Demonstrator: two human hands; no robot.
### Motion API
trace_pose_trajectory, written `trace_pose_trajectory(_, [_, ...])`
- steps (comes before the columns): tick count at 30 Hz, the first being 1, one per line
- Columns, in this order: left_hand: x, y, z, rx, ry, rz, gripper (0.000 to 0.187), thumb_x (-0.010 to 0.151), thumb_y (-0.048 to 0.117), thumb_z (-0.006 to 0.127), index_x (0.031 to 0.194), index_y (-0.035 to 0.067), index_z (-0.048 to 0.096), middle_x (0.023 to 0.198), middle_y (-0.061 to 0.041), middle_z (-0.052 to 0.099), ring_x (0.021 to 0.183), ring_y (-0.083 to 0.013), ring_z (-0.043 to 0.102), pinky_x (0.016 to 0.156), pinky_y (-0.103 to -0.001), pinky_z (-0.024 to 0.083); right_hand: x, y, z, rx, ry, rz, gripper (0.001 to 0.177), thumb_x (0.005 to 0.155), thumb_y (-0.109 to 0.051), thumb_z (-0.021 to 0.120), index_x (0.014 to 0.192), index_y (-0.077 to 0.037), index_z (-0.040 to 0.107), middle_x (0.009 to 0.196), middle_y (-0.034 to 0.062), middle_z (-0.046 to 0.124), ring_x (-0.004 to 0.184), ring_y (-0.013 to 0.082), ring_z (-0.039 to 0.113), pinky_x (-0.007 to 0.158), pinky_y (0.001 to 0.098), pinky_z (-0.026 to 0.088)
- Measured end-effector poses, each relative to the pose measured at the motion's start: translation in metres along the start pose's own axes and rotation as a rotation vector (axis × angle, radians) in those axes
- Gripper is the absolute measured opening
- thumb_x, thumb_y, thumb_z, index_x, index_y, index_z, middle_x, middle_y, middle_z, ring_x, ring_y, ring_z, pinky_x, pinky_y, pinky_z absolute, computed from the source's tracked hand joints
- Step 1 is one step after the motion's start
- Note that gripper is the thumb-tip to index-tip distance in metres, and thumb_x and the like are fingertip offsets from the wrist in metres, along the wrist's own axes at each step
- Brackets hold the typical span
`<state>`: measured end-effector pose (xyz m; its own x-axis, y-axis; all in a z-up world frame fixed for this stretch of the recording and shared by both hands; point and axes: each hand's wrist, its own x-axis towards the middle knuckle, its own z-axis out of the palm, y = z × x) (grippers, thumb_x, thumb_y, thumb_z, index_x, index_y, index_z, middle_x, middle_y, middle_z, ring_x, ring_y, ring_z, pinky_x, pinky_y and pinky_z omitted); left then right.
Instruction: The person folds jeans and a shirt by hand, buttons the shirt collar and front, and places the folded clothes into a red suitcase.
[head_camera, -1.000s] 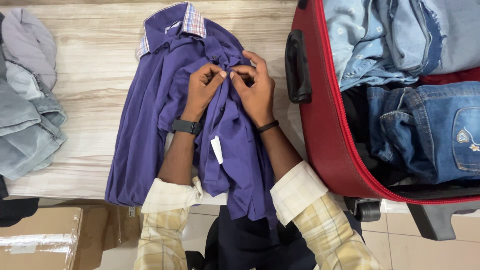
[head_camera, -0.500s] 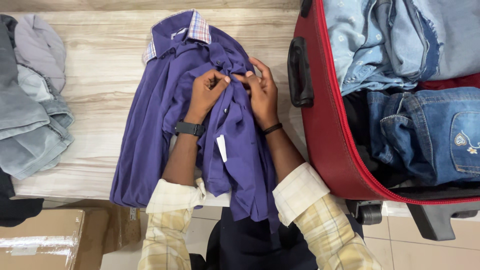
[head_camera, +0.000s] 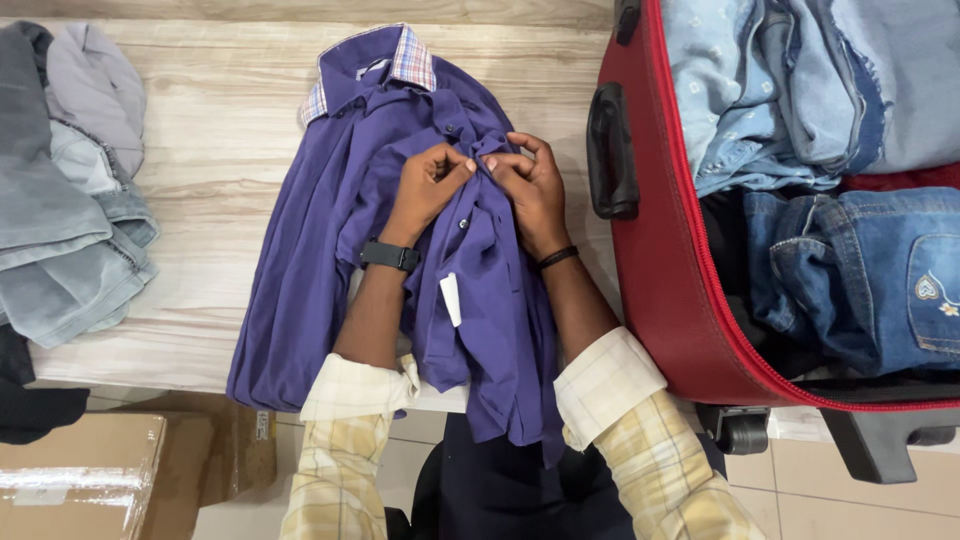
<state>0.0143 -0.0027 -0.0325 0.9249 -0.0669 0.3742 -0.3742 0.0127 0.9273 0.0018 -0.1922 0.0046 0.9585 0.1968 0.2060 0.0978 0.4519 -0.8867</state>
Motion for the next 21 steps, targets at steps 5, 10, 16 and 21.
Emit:
trace_pose_trajectory(5, [-0.002, -0.001, -0.002, 0.036, -0.024, -0.022, 0.010, 0.100, 0.009, 0.073, 0.096, 0.000, 0.069, 0.086, 0.003, 0.067, 0.081, -0.0023, 0.058, 0.072, -0.020, 0.047, -0.001, 0.006, -0.001, -0.216, -0.027, -0.138, 0.054, 0.094, -0.002, 0.074, 0.137, 0.003, 0.043, 0.101, 0.0077, 0.074, 0.095, 0.0106, 0.066, 0.093, 0.0243, 0.052])
trace_pose_trajectory(10, [-0.001, -0.005, -0.003, -0.086, -0.154, -0.036, 0.012, 0.101, 0.012, 0.067, 0.103, 0.001, 0.070, 0.091, 0.004, 0.067, 0.086, -0.0015, 0.059, 0.078, -0.020, 0.047, -0.003, 0.008, 0.002, -0.517, 0.011, -0.331, 0.055, 0.091, -0.001, 0.081, 0.134, 0.000, 0.048, 0.097, 0.0041, 0.072, 0.092, 0.0081, 0.064, 0.089, 0.0231, 0.052])
trace_pose_trajectory(16, [-0.005, 0.002, 0.006, 0.143, -0.034, -0.046, 0.018, 0.099, 0.015, 0.072, 0.093, -0.002, 0.067, 0.084, 0.003, 0.066, 0.077, -0.0022, 0.056, 0.068, -0.022, 0.047, -0.010, 0.002, 0.012, -0.630, 0.092, -0.365, 0.049, 0.092, -0.003, 0.079, 0.132, 0.000, 0.050, 0.095, 0.0049, 0.073, 0.084, 0.0083, 0.068, 0.075, 0.0227, 0.058])
trace_pose_trajectory(21, [-0.005, 0.020, 0.011, 0.268, -0.003, -0.036, 0.020, 0.103, 0.017, 0.066, 0.099, -0.002, 0.070, 0.081, -0.002, 0.067, 0.074, -0.0050, 0.056, 0.065, -0.025, 0.045, -0.012, -0.002, 0.019, -0.749, 0.147, -0.386, 0.048, 0.089, -0.003, 0.079, 0.128, -0.001, 0.052, 0.092, 0.0058, 0.072, 0.081, 0.0131, 0.071, 0.072, 0.0255, 0.058])
